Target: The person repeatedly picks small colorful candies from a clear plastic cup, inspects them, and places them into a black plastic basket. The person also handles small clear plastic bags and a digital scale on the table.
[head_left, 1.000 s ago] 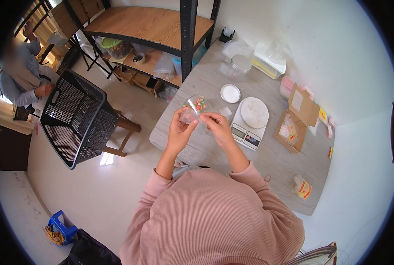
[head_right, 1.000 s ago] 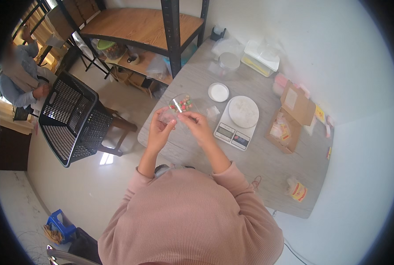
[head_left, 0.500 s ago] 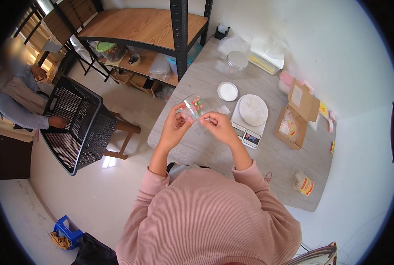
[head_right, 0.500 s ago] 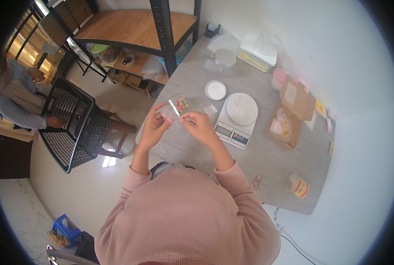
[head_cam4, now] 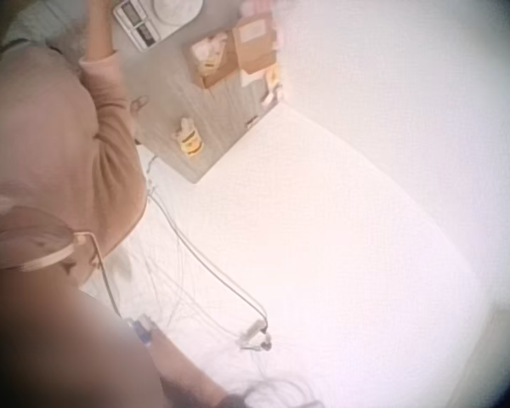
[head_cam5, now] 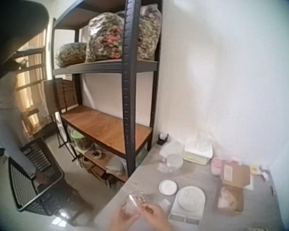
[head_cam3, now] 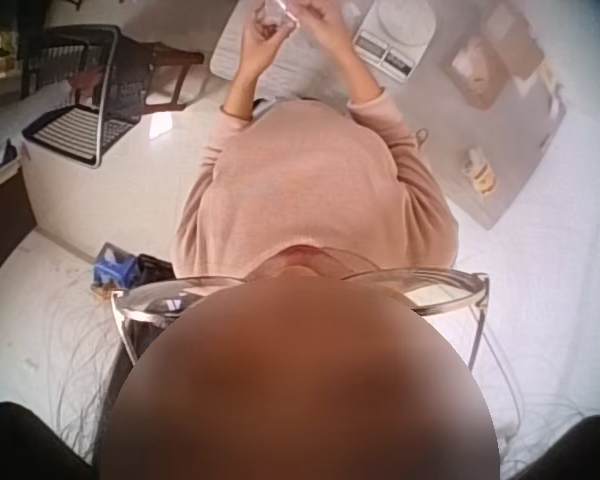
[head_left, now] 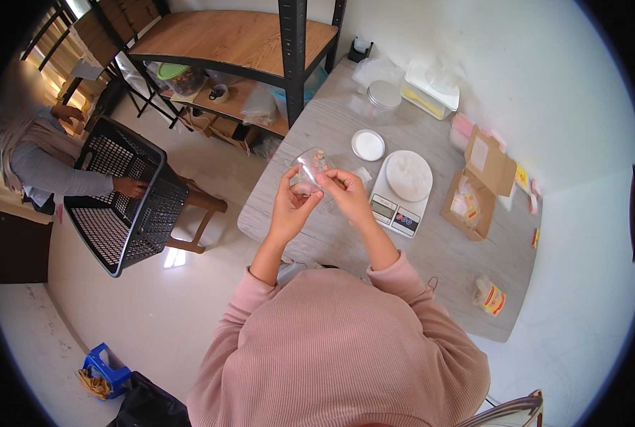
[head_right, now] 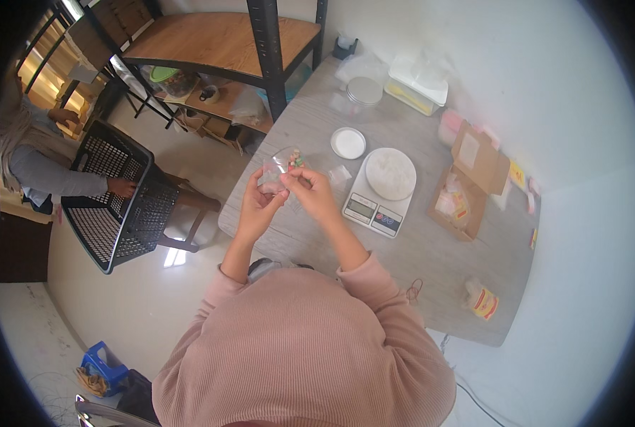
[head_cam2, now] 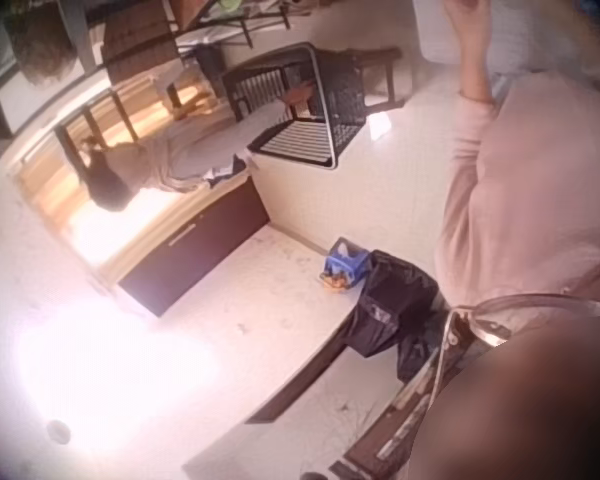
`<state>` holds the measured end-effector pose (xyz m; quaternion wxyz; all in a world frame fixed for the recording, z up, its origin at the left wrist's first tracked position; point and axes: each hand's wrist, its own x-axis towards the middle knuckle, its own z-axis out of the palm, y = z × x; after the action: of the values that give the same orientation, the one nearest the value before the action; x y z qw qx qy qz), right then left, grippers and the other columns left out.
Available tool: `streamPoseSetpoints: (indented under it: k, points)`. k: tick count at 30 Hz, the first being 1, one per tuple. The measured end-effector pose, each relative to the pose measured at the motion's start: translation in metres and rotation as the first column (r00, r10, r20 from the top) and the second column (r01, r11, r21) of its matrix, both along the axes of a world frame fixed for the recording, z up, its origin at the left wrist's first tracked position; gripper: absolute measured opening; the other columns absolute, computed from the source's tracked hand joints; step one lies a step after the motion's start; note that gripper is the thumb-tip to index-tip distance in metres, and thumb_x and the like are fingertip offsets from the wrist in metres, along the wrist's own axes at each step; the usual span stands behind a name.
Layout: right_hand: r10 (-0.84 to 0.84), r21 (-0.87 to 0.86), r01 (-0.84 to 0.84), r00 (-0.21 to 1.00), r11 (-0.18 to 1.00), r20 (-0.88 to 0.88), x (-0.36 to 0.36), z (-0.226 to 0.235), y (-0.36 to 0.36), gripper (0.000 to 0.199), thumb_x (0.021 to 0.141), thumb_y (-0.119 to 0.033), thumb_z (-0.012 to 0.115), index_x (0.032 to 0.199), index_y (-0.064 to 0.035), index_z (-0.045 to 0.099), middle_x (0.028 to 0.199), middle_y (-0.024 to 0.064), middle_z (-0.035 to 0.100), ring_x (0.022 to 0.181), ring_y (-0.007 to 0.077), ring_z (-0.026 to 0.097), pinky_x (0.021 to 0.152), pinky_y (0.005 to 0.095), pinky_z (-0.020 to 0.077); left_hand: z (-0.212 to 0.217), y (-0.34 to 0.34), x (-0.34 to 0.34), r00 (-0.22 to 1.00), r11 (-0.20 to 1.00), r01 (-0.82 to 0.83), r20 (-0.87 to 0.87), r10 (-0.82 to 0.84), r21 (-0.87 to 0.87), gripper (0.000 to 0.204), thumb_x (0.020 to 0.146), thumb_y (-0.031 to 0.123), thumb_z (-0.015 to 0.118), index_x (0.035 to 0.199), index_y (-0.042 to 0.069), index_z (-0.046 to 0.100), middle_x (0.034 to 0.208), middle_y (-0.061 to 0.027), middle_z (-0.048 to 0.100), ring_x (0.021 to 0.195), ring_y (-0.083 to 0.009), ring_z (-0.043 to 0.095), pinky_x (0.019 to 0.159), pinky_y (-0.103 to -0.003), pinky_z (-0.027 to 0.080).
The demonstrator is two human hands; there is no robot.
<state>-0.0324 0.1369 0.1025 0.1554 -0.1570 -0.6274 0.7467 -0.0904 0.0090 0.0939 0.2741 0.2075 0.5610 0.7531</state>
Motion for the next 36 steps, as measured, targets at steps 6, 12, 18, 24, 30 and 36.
streamPoseSetpoints:
  k: [6, 12, 18, 24, 30, 36]
  points:
    - [-0.190, -0.077, 0.186, 0.981, 0.980, -0.051, 0.000, 0.001, -0.015, 0.016, 0.085, -0.019, 0.063, 0.085, -0.0029, 0.065, 0.071, -0.0068, 0.055, 0.064, 0.0012, 0.042, 0.057, 0.0174, 0.0306, -0.005, 0.000, 0.002, 0.999, 0.998, -0.011, -0.048, 0.013, 0.054, 0.067, 0.078, -0.005, 0.062, 0.133, 0.000, 0.024, 0.085, -0.0039, 0.059, 0.081, -0.0099, 0.056, 0.075, -0.024, 0.046]
    - [-0.201, -0.125, 0.193, 0.978, 0.973, -0.054, 0.003, 0.004, -0.023, 0.015, 0.084, -0.020, 0.064, 0.085, -0.0051, 0.065, 0.068, -0.0085, 0.052, 0.060, 0.0007, 0.037, 0.054, 0.0172, 0.0271, -0.002, 0.002, 0.008, 0.992, 0.987, -0.124, -0.006, 0.125, 0.103, 0.067, 0.079, -0.005, 0.060, 0.135, 0.000, 0.022, 0.083, -0.0028, 0.057, 0.079, -0.0091, 0.054, 0.075, -0.023, 0.044]
    - [-0.182, -0.100, 0.175, 0.981, 0.980, -0.071, 0.002, -0.005, -0.032, 0.013, 0.083, -0.018, 0.064, 0.084, -0.0044, 0.065, 0.070, -0.0072, 0.055, 0.059, 0.0016, 0.038, 0.053, 0.0184, 0.0283, -0.002, -0.004, 0.004, 0.994, 0.990, -0.107, -0.010, 0.109, 0.090, 0.070, 0.076, -0.009, 0.057, 0.136, 0.002, 0.021, 0.080, -0.0019, 0.055, 0.078, -0.0092, 0.054, 0.075, -0.024, 0.046]
    - [-0.171, -0.126, 0.161, 0.983, 0.979, -0.073, 0.001, -0.010, -0.028, 0.014, 0.082, -0.016, 0.065, 0.085, -0.0020, 0.067, 0.071, -0.0053, 0.056, 0.062, 0.0019, 0.041, 0.055, 0.0182, 0.0303, -0.004, -0.008, 0.005, 0.989, 0.987, -0.148, -0.009, 0.149, 0.067, 0.072, 0.076, -0.010, 0.054, 0.138, 0.004, 0.019, 0.079, -0.0015, 0.053, 0.075, -0.0077, 0.051, 0.073, -0.023, 0.044]
    - [-0.235, -0.185, 0.223, 0.971, 0.957, -0.046, 0.002, -0.006, -0.032, 0.016, 0.082, -0.014, 0.065, 0.088, 0.0006, 0.067, 0.079, -0.0015, 0.062, 0.071, 0.0024, 0.050, 0.062, 0.0177, 0.0377, -0.017, -0.004, 0.008, 0.977, 0.953, -0.204, 0.110, 0.183, 0.225, 0.069, 0.074, -0.009, 0.047, 0.138, 0.003, 0.021, 0.079, -0.0019, 0.050, 0.072, -0.0087, 0.050, 0.068, -0.022, 0.043]
    - [-0.239, -0.070, 0.238, 0.971, 0.969, -0.007, 0.005, -0.002, -0.025, 0.016, 0.082, -0.013, 0.065, 0.088, 0.0015, 0.067, 0.078, -0.0017, 0.061, 0.071, 0.0025, 0.050, 0.062, 0.0182, 0.0378, -0.017, -0.008, 0.004, 0.975, 0.972, -0.198, 0.123, 0.182, 0.127, 0.059, 0.084, 0.001, 0.052, 0.136, -0.001, 0.023, 0.086, -0.0052, 0.055, 0.076, -0.0088, 0.052, 0.067, -0.023, 0.044]
